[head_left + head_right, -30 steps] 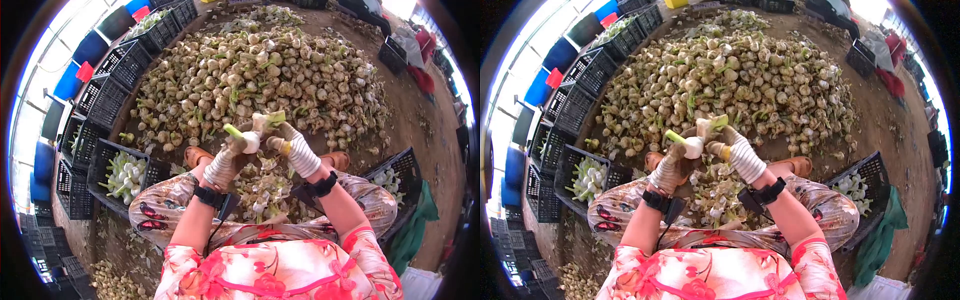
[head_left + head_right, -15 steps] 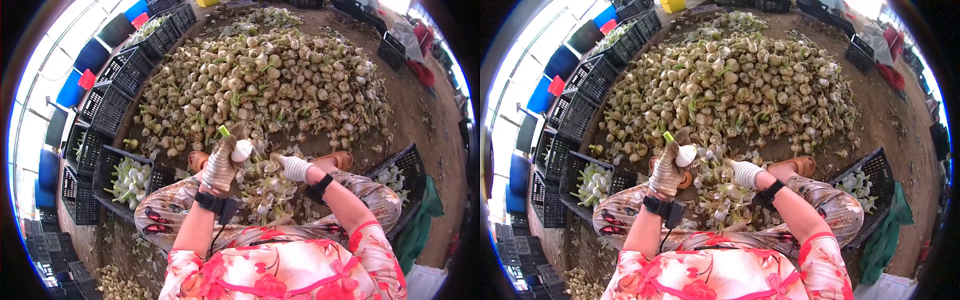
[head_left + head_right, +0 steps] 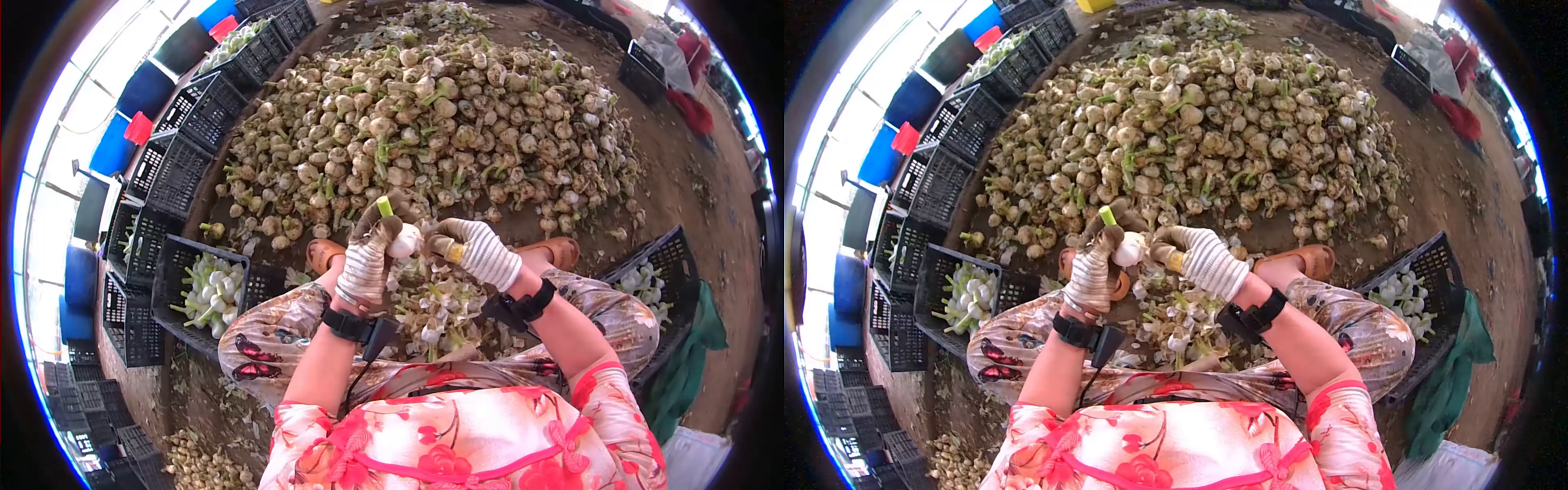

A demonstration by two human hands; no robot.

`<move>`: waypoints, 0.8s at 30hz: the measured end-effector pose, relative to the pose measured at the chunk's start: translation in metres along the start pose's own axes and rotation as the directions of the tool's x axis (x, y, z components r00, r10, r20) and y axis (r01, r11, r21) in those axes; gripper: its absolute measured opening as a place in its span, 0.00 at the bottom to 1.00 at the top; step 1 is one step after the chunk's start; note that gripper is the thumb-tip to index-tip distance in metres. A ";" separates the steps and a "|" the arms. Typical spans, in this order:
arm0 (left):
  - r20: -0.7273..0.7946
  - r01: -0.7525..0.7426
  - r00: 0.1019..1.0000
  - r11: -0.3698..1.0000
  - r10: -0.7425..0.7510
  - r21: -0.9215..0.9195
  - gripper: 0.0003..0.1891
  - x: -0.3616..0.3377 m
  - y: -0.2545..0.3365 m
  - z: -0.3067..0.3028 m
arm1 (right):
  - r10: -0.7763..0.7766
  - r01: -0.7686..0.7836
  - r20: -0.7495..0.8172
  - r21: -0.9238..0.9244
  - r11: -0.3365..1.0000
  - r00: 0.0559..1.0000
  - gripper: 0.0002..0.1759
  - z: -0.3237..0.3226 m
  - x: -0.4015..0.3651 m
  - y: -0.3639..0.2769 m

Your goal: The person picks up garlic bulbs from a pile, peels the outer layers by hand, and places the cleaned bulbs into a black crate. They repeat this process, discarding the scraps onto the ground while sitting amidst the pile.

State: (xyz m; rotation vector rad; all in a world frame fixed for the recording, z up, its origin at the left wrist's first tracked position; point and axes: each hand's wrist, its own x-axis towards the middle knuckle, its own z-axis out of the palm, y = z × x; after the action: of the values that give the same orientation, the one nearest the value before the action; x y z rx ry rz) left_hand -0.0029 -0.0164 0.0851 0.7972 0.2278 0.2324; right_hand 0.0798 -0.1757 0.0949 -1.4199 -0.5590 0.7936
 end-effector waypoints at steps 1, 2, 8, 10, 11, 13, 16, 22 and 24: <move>-0.020 -0.026 0.999 0.997 0.027 0.070 0.18 0.001 -0.005 -0.001 | 0.102 -0.106 -0.039 -0.132 0.986 0.994 0.10 0.002 -0.004 -0.013; -0.037 -0.049 0.998 0.989 0.055 0.141 0.18 0.001 -0.009 -0.001 | 0.049 -0.063 -0.055 -0.288 0.956 0.997 0.10 0.004 -0.004 -0.014; -0.010 -0.049 0.999 0.992 0.051 0.117 0.16 0.000 -0.005 0.000 | 0.105 -0.133 -0.130 -0.225 0.965 0.986 0.15 -0.002 -0.002 0.002; -0.044 -0.041 0.998 0.994 0.045 0.099 0.15 -0.002 0.002 0.006 | -0.022 -0.095 -0.161 -0.680 0.727 0.987 0.13 -0.018 0.006 0.030; -0.038 -0.069 0.996 0.988 0.075 0.140 0.14 0.001 0.002 0.004 | 0.022 -0.087 -0.138 -0.485 0.870 0.990 0.14 -0.019 0.003 0.036; -0.035 -0.192 0.978 0.951 0.207 0.244 0.13 0.004 -0.009 -0.004 | 0.073 -0.111 -0.135 -0.302 0.947 0.988 0.16 -0.004 -0.006 0.021; -0.028 -0.207 0.974 0.935 0.224 0.289 0.13 0.003 -0.022 0.002 | -0.152 0.021 -0.166 -0.605 0.796 0.974 0.14 0.015 -0.012 -0.003; 0.004 -0.181 0.983 0.972 0.182 0.147 0.10 -0.001 -0.001 0.014 | -0.206 0.038 -0.341 -0.441 0.897 0.917 0.06 -0.019 0.011 0.044; -0.126 -0.091 0.987 0.993 0.099 0.074 0.12 0.000 0.003 0.011 | -0.231 0.019 -0.186 -0.740 0.673 0.955 0.08 -0.037 0.007 0.054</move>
State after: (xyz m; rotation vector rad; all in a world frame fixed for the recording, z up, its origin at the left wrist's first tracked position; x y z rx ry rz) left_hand 0.0003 -0.0216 0.0953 0.8625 0.3214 0.3685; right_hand 0.1048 -0.1956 0.0371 -2.1668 -0.8068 0.2283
